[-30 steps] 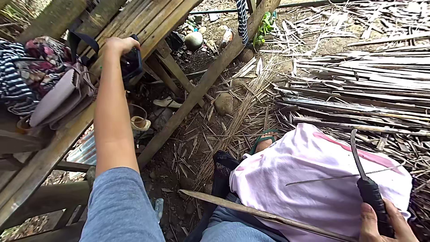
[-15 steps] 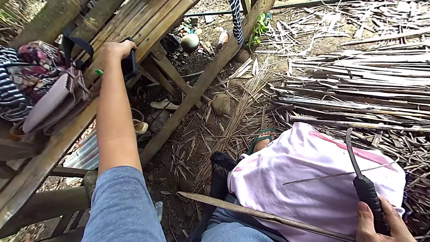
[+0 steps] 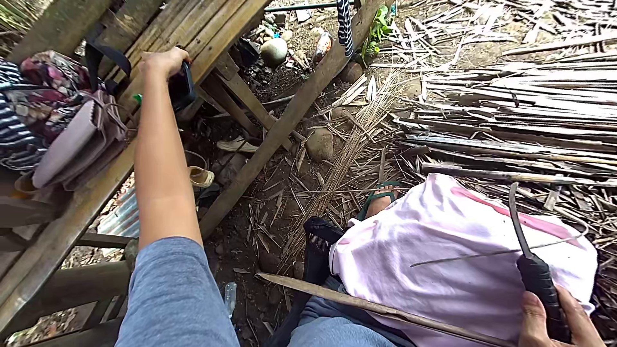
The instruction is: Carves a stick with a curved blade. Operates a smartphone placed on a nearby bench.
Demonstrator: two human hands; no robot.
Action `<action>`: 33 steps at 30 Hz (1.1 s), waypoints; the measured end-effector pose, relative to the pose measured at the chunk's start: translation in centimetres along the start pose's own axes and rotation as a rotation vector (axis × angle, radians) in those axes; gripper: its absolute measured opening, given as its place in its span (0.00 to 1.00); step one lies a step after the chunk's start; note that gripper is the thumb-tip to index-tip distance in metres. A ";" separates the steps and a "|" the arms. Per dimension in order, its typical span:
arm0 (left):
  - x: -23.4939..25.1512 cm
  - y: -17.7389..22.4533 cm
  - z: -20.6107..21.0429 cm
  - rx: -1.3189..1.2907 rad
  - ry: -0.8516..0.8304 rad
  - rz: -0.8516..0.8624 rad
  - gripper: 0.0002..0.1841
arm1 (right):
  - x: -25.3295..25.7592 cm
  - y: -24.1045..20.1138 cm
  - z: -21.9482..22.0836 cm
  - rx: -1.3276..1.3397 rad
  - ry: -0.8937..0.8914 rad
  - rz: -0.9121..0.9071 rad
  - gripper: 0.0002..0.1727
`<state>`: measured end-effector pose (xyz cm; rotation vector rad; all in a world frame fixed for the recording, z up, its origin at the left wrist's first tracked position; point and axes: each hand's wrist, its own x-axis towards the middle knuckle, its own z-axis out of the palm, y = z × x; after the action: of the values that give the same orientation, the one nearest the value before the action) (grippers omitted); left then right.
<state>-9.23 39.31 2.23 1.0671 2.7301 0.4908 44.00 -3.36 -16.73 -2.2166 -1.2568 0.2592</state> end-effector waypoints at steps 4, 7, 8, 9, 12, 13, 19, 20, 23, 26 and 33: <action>-0.5 -0.1 -0.1 -0.018 -0.011 -0.008 0.54 | 0.0 0.0 -0.1 0.005 0.002 -0.009 0.24; -0.7 -0.1 -0.2 -0.041 -0.010 -0.002 0.52 | -0.1 -0.1 -0.2 0.001 -0.002 -0.001 0.24; -0.8 -0.1 -0.2 -0.048 -0.013 0.002 0.51 | -0.1 -0.1 -0.2 0.000 -0.005 0.001 0.24; -0.8 -0.1 -0.3 -0.056 -0.014 0.005 0.50 | 0.0 -0.2 -0.2 0.001 -0.007 0.003 0.25; -0.7 -0.2 -0.2 -0.085 -0.002 0.003 0.49 | -0.1 -0.1 -0.2 0.008 -0.007 -0.006 0.24; -0.6 -0.2 -0.2 -0.087 -0.004 0.003 0.50 | -0.1 -0.1 -0.2 0.013 -0.006 -0.011 0.24; -0.5 -0.2 -0.2 -0.090 0.016 0.007 0.52 | 0.0 -0.1 -0.1 0.005 -0.004 -0.005 0.25; -0.3 -0.1 0.0 -0.083 0.022 0.008 0.54 | 0.0 -0.1 -0.1 0.004 -0.003 -0.006 0.25; 0.3 0.1 0.2 -0.028 0.037 0.014 0.57 | 0.0 -0.1 -0.1 -0.002 -0.005 0.001 0.25; 0.3 0.1 0.0 0.013 0.076 0.046 0.58 | 0.1 -0.1 -0.1 -0.009 -0.009 0.001 0.25; -0.2 0.5 0.2 0.082 0.104 0.025 0.58 | 0.0 -0.1 -0.1 -0.014 -0.003 -0.001 0.24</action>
<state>-8.73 39.61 2.28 1.1270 2.8526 0.4543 43.98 -3.36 -16.62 -2.2279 -1.2651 0.2547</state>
